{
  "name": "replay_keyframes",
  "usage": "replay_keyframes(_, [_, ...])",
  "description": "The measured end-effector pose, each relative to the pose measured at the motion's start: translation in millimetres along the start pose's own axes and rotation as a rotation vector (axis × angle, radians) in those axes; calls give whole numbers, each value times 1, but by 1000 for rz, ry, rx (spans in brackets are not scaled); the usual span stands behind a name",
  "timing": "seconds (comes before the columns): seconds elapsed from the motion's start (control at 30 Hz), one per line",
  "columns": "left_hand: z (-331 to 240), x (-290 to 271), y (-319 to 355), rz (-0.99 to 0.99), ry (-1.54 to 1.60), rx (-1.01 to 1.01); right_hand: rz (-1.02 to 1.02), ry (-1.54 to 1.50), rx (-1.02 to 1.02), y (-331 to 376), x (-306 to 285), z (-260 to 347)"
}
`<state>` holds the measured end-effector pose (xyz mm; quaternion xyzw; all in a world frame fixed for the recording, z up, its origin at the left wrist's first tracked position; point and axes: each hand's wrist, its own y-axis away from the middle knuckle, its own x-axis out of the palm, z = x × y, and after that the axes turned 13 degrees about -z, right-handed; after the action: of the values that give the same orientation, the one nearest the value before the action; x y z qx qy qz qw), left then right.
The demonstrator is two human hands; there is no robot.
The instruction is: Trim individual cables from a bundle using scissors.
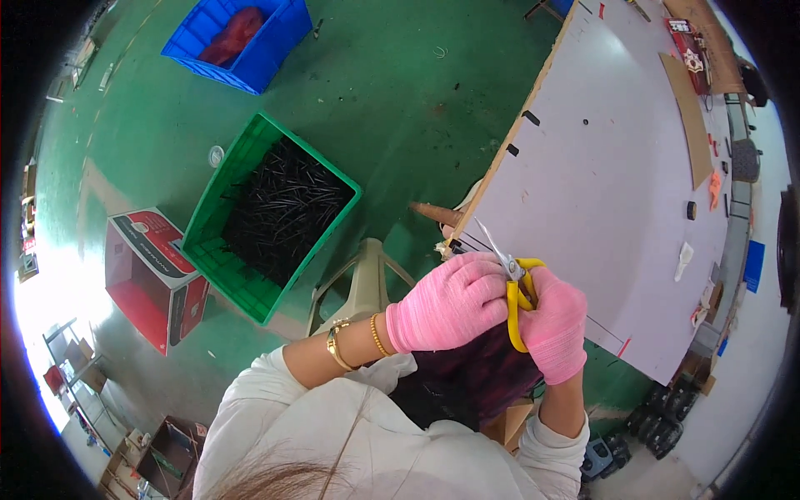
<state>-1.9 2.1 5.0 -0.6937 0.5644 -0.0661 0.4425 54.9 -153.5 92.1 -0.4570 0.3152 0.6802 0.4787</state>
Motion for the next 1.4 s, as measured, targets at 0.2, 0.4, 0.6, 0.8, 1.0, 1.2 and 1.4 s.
replay_keyframes(0.2, [0, 4, -4, -61, 16, -44, -14, -22, 23, 3, -3, -7])
replay_keyframes(0.4, [-1, 9, -5, -63, -19, -77, 92, -177, 281, 13, -30, -37])
replay_keyframes(0.6, [-5, 11, -11, -15, -139, -66, 93, -186, 370, 21, -38, -67])
replay_keyframes(0.8, [-8, 8, -13, 12, -133, -77, 101, -70, 302, 16, -35, -66])
replay_keyframes(1.0, [-12, 12, -16, -1, -136, -99, 190, 121, 291, 7, -37, -65])
replay_keyframes(1.2, [-29, 25, -35, 126, -246, -157, 277, 185, 315, 0, -39, -65])
replay_keyframes(1.4, [-36, 37, -45, 222, -219, -184, 229, 169, 253, 5, -34, -73])
